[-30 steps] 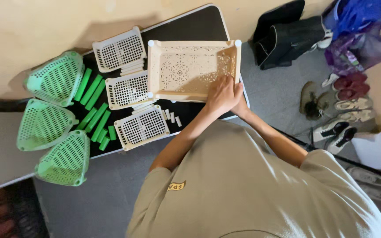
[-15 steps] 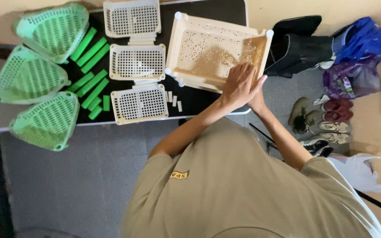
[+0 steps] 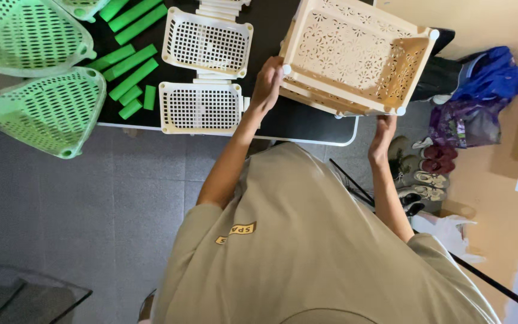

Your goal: The person assembles a plastic storage rack by inserting white cylindrical connectors into the corners of white grid baskets and attaching them to vertical poles. The person handles multiple baskets and connectors, building the rack layer by layer on a black table.

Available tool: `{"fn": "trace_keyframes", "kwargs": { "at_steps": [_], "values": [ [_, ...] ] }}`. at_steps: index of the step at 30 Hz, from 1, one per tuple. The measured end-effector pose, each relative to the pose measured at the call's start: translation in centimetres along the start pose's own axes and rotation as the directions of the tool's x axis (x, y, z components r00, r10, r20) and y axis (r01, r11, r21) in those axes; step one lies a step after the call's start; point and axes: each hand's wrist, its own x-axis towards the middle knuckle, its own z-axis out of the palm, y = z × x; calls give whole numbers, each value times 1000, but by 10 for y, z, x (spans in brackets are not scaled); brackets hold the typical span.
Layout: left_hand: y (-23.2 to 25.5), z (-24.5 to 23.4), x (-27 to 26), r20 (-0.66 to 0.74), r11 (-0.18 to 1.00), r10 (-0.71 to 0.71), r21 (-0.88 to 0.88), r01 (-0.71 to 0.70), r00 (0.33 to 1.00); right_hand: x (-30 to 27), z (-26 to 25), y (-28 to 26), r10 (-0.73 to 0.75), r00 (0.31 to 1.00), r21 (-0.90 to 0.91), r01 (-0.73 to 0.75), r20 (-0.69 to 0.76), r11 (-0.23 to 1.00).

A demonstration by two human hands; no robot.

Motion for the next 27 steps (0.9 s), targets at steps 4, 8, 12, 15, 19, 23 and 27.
{"fn": "trace_keyframes", "kwargs": {
  "at_steps": [4, 8, 12, 15, 19, 23, 27],
  "values": [
    [-31, 13, 3, 124, 980, -141, -121, 156, 982, 12, 18, 16, 139, 942, 196, -81, -306, 977],
    [-55, 21, 7, 140, 954, -120, -258, 153, 983, 29, 28, 30, 133, 879, 251, -16, -457, 968],
    [-55, 21, 3, 128, 939, -198, -261, 226, 972, 28, 35, 23, 118, 860, 240, 5, -497, 971],
    [-47, 16, 6, 158, 926, -183, -305, 224, 970, 32, 40, 25, 179, 822, 254, -44, -540, 966],
    [-43, 14, 4, 194, 906, -196, -340, 254, 961, 39, 36, 37, 193, 774, 250, -46, -603, 967],
    [-48, 17, 6, 227, 907, -205, -322, 272, 952, 42, 29, 41, 216, 764, 283, -46, -608, 958],
    [-40, 20, 0, 256, 919, -224, -265, 291, 940, 40, 23, 36, 218, 760, 267, -60, -612, 962]
  ]
}}
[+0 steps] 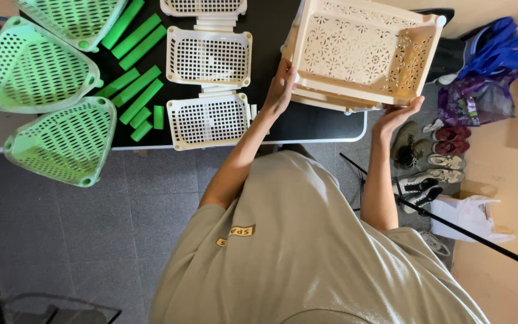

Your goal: The person assembles a plastic storage rack by inserting white cylindrical connectors into the corners of white grid baskets and attaching them to vertical poles. The person handles multiple baskets and connectors, building the rack layer by layer on a black table.

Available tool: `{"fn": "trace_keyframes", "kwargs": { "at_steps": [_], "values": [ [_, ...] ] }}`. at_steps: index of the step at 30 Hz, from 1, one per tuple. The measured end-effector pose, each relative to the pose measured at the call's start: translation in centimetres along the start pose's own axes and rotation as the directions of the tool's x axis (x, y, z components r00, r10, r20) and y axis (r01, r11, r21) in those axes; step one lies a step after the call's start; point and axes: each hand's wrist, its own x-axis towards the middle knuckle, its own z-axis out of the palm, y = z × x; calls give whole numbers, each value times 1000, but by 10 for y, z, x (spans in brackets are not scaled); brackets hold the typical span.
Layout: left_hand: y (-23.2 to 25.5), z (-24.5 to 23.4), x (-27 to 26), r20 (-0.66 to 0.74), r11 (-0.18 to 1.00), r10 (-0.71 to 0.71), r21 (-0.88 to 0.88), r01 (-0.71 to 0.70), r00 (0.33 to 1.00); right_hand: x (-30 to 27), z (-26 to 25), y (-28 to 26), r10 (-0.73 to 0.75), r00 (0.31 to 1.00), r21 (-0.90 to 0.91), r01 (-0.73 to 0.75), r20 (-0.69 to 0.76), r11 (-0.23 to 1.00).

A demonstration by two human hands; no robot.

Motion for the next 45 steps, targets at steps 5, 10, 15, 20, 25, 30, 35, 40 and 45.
{"fn": "trace_keyframes", "kwargs": {
  "at_steps": [5, 10, 15, 20, 25, 30, 35, 40, 45],
  "values": [
    [18, 2, 1, -65, 994, 69, 92, -63, 995, 13, -13, -29, -129, 975, -100, 148, 181, 984],
    [-2, -6, 59, -179, 892, 364, 351, -286, 914, 24, -36, -59, -35, 956, -41, 49, 291, 998],
    [-22, 7, 77, 92, 891, 342, 284, -354, 935, 21, -25, -91, -8, 939, -48, 26, 344, 999],
    [-9, 13, 76, -5, 956, 280, -85, -280, 960, -1, 40, -164, -547, 795, -647, 564, 260, 513],
    [10, 16, 73, 8, 967, 223, -129, -220, 975, -57, 161, -146, 227, 704, -726, 571, 673, 382],
    [8, 14, 73, 38, 965, 233, -134, -226, 972, -79, 239, -109, 121, 551, -564, 803, 826, 193],
    [-5, 12, 77, 30, 968, 249, -35, -247, 968, -83, 242, -113, 78, 565, -564, 785, 821, 255],
    [-9, 10, 87, 108, 982, 186, -44, -183, 977, -80, 239, -113, 104, 549, -556, 792, 829, 250],
    [-15, 14, 78, 106, 982, 188, -33, -186, 976, -79, 235, -108, 124, 559, -572, 787, 820, 231]
  ]
}}
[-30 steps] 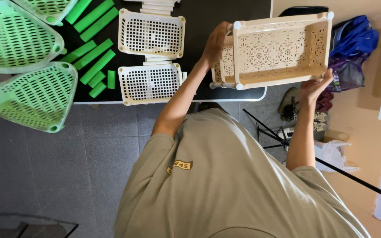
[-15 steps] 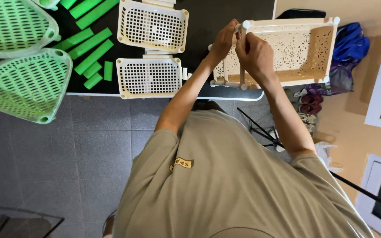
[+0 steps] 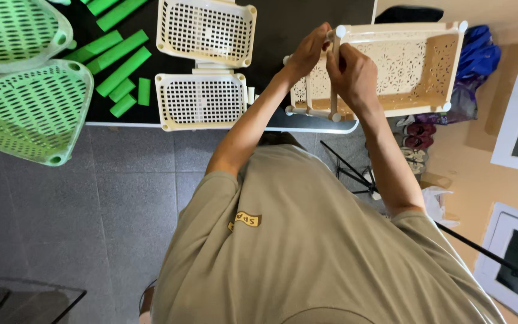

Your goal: The person assembles a plastic storage rack by inserting white cylindrical connectors into the corners of white grid baskets and attaching them to vertical poles. The person handles multiple baskets and connectors, building the rack layer by layer on a black table.

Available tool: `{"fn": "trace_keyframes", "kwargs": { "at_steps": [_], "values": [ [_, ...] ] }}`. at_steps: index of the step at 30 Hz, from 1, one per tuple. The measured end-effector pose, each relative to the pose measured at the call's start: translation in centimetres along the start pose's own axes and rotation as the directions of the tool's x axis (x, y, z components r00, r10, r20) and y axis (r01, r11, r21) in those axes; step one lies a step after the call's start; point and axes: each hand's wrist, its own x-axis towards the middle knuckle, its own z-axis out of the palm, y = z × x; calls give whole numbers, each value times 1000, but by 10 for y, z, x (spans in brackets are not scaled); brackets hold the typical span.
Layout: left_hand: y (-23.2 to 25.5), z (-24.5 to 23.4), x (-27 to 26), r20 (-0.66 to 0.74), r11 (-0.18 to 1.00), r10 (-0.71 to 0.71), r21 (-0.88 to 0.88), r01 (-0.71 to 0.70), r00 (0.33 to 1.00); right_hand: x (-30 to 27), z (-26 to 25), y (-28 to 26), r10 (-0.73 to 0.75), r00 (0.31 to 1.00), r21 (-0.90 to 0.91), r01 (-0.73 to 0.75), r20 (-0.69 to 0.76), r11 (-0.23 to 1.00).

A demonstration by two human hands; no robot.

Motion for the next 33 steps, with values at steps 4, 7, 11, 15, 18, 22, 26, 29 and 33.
{"fn": "trace_keyframes", "kwargs": {
  "at_steps": [4, 7, 11, 15, 18, 22, 26, 29, 33],
  "values": [
    [6, -1, 6, -25, 999, -34, -42, 33, 999, 2, 2, -3, -40, 999, -5, 40, -32, 999],
    [12, -3, 3, -2, 994, -39, -102, 39, 999, 1, 3, -10, -62, 993, -42, 58, -97, 997],
    [20, -12, 10, 119, 989, -113, -86, 123, 986, 8, -5, -16, 50, 999, 22, -51, 16, 998],
    [22, -19, 22, 197, 955, -173, 275, 114, 965, 4, -3, -21, 54, 998, 73, -54, -9, 996],
    [20, -16, 23, 223, 965, -216, 200, 172, 951, -4, 1, -5, 88, 995, 36, -89, 45, 995],
    [21, -13, 24, 200, 984, -162, 111, 141, 966, -10, -19, 55, 205, 975, 309, -172, -79, 935],
    [15, -11, 21, 244, 975, -216, 106, 195, 946, -5, -82, 150, -172, 824, -276, 20, -539, 961],
    [17, -7, 9, 175, 970, -243, 65, 235, 954, -22, -103, 192, 275, 927, -86, -305, -257, 948],
    [31, -3, -35, 183, 957, -193, 251, 144, 964, -42, -110, 220, 609, 784, 39, -617, 121, 786]
  ]
}}
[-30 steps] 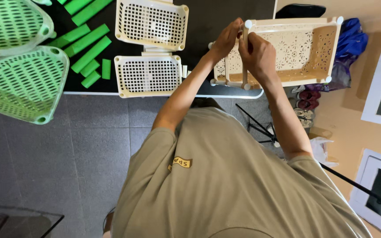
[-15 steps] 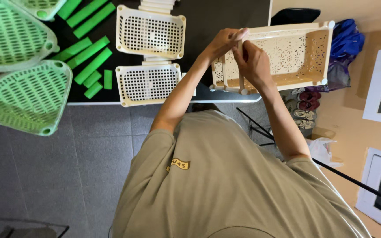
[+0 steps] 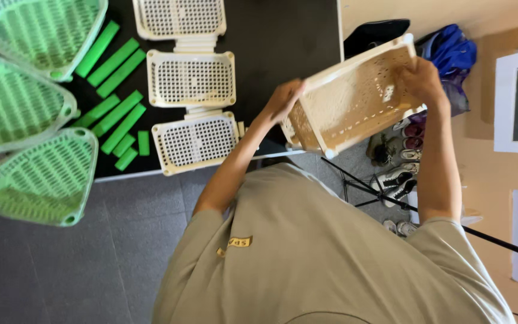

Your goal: The person assembles a plastic storage rack by inserting white cylindrical connectors into the corners of white grid baskets and attaching them to vertical poles. The person handles multiple baskets and connectors, building the rack layer by layer on a black table.

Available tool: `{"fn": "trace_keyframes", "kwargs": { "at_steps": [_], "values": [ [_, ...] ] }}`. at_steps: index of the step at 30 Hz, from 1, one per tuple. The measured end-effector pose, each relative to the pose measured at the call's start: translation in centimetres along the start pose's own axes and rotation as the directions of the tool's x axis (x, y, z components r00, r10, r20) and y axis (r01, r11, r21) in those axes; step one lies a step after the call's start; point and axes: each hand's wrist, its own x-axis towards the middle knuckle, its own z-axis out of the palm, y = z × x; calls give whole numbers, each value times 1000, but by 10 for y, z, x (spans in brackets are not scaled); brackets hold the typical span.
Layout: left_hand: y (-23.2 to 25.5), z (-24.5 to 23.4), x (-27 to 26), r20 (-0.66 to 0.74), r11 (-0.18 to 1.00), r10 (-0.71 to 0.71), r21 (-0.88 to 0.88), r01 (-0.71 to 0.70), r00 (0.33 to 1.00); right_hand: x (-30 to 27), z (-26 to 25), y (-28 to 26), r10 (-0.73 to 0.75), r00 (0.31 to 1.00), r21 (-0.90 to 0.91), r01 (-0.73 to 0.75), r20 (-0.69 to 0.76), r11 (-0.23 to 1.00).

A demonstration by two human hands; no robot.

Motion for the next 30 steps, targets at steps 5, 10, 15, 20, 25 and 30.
{"fn": "trace_keyframes", "kwargs": {
  "at_steps": [5, 10, 15, 20, 25, 30],
  "values": [
    [15, -1, -10, 530, 763, -257, -402, 506, 808, 20, -5, 12, -127, 991, 165, 116, 52, 979],
    [23, 34, 102, 127, 998, -37, -44, 42, 991, 49, -1, 8, -218, 971, 9, 219, 97, 976],
    [18, 106, 204, 157, 986, -92, -123, 112, 983, 63, 2, -17, -255, 956, -53, 265, 144, 963],
    [-18, 112, 241, 235, 949, 108, -315, -29, 966, 59, -5, -42, -431, 882, 50, 430, 188, 901],
    [-35, 117, 241, 356, 883, 79, -459, 100, 931, 53, -5, -48, -345, 907, 13, 353, 242, 936],
    [-40, 121, 240, 343, 750, 54, -635, 188, 938, 57, -5, -49, -390, 883, 76, 384, 261, 920]
  ]
}}
